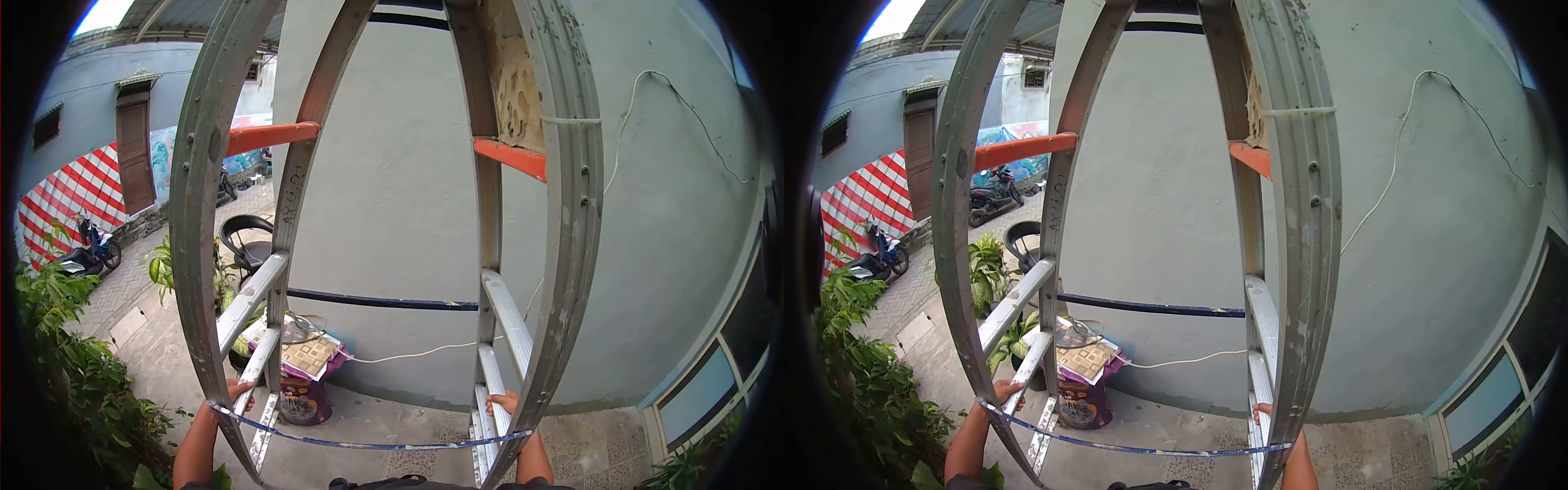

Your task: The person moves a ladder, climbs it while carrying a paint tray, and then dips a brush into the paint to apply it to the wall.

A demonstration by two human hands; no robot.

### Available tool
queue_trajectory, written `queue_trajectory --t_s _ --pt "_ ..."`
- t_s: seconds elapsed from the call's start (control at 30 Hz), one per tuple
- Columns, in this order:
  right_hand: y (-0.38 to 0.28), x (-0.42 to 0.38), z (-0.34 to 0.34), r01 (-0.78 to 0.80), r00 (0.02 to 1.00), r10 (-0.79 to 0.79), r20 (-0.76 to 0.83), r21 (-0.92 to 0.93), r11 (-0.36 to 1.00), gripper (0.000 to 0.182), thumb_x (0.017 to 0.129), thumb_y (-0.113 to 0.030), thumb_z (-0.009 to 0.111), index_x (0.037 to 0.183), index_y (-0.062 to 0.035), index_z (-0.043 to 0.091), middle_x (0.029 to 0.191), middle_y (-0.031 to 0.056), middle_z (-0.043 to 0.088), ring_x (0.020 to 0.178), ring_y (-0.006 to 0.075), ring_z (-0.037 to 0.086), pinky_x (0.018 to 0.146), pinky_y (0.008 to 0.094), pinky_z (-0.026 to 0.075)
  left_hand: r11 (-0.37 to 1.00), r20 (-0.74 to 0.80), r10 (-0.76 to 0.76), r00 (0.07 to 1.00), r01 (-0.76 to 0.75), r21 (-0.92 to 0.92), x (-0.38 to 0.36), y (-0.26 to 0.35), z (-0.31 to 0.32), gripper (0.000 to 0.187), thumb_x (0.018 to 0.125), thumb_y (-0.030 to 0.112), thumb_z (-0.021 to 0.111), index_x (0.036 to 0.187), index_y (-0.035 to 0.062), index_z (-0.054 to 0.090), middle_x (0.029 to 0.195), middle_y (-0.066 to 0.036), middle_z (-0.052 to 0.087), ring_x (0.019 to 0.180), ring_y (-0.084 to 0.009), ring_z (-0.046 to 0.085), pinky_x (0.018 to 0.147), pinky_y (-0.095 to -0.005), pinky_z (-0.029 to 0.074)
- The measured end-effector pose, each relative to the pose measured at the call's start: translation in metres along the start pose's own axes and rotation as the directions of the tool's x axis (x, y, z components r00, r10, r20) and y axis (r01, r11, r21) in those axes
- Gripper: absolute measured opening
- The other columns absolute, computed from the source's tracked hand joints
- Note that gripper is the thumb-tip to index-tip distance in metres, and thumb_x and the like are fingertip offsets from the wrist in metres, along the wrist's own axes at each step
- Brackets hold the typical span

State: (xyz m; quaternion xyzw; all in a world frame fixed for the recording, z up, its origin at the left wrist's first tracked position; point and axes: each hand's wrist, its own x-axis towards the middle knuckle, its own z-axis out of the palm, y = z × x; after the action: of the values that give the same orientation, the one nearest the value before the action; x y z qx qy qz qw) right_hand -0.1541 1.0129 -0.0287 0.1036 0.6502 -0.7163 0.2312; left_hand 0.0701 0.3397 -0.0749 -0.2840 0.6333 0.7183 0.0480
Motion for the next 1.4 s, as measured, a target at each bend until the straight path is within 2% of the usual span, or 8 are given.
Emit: queue_trajectory --t_s 0.13,0.23,0.47,0.57,0.8,0.9,1.33,1.4 --pt "-0.005 -0.007 0.006 0.035 0.999 -0.035 0.010 0.001 0.999 0.014 0.083 -0.007 0.074 0.086 0.0007 0.062 0.069 0.0080 0.064 0.057 0.0143 0.062 0.055 0.0261 0.050 1.000 0.020 -0.025 0.999 0.024 0.009 0.002 0.003 0.001 0.035 0.092 0.026 0.067 0.104 -0.0042 0.054 0.073 -0.016 0.066 0.059 -0.0234 0.067 0.055 -0.0354 0.058" --pt "-0.011 -0.018 0.010 -0.010 1.000 0.005 -0.025 -0.204 0.979 0.016 0.083 -0.008 0.074 0.084 0.0007 0.061 0.068 0.0077 0.063 0.057 0.0150 0.061 0.055 0.0269 0.049 1.000 0.018 -0.025 1.000 0.025 0.003 0.005 0.006 0.001 0.036 0.091 0.026 0.069 0.102 -0.0052 0.054 0.073 -0.016 0.066 0.059 -0.0232 0.067 0.055 -0.0349 0.058" --pt "-0.005 -0.017 0.001 -0.057 0.995 0.065 0.076 -0.099 0.993 0.013 0.085 -0.005 0.072 0.085 0.0028 0.061 0.068 0.0080 0.063 0.057 0.0159 0.061 0.054 0.0275 0.049 0.999 0.055 -0.046 0.997 0.046 0.005 0.016 0.005 -0.009 0.035 0.091 0.024 0.069 0.102 -0.0068 0.055 0.075 -0.016 0.066 0.061 -0.0236 0.068 0.056 -0.0356 0.058" --pt "-0.001 -0.023 0.010 -0.082 0.995 0.079 -0.061 -0.045 0.996 0.013 0.085 -0.005 0.072 0.084 0.0022 0.062 0.069 0.0083 0.063 0.057 0.0158 0.061 0.054 0.0274 0.050 0.999 0.097 -0.032 0.995 0.035 -0.026 0.019 0.008 -0.010 0.034 0.092 0.023 0.068 0.103 -0.0064 0.056 0.076 -0.016 0.066 0.062 -0.0233 0.068 0.057 -0.0355 0.059" --pt "0.021 0.002 -0.003 -0.024 1.000 0.024 0.000 -0.121 0.992 0.015 0.085 -0.003 0.071 0.092 -0.0001 0.058 0.069 0.0053 0.061 0.057 0.0139 0.060 0.053 0.0265 0.051 0.995 0.066 0.004 0.998 -0.010 0.096 0.018 0.020 -0.011 0.033 0.094 0.030 0.066 0.098 -0.0012 0.055 0.073 -0.013 0.066 0.060 -0.0207 0.067 0.055 -0.0332 0.057" --pt "0.020 0.008 -0.003 -0.038 0.999 0.040 0.020 -0.122 0.992 0.015 0.085 -0.005 0.071 0.091 -0.0008 0.058 0.068 0.0049 0.061 0.056 0.0132 0.059 0.052 0.0258 0.052 1.000 0.060 -0.001 0.998 0.000 0.025 0.013 0.025 -0.007 0.029 0.092 0.026 0.069 0.098 0.0014 0.056 0.069 -0.009 0.062 0.055 -0.0174 0.062 0.051 -0.0298 0.054" --pt "0.026 0.010 -0.009 0.008 0.998 -0.013 -0.056 -0.091 0.996 0.019 0.084 -0.003 0.070 0.094 -0.0015 0.053 0.069 0.0058 0.059 0.055 0.0136 0.058 0.047 0.0269 0.050 0.998 0.084 -0.022 0.996 0.016 0.064 0.037 0.018 -0.015 0.031 0.092 0.027 0.069 0.101 0.0010 0.054 0.072 -0.008 0.062 0.057 -0.0148 0.062 0.050 -0.0279 0.054" --pt "0.028 0.007 -0.007 0.025 0.996 -0.033 -0.086 -0.092 0.995 0.019 0.085 -0.004 0.069 0.095 -0.0015 0.052 0.069 0.0061 0.059 0.055 0.0136 0.058 0.047 0.0268 0.050 0.998 0.091 -0.021 0.996 0.015 0.066 0.043 0.016 -0.017 0.030 0.091 0.031 0.070 0.095 0.0057 0.053 0.068 -0.008 0.063 0.052 -0.0150 0.062 0.047 -0.0280 0.054"
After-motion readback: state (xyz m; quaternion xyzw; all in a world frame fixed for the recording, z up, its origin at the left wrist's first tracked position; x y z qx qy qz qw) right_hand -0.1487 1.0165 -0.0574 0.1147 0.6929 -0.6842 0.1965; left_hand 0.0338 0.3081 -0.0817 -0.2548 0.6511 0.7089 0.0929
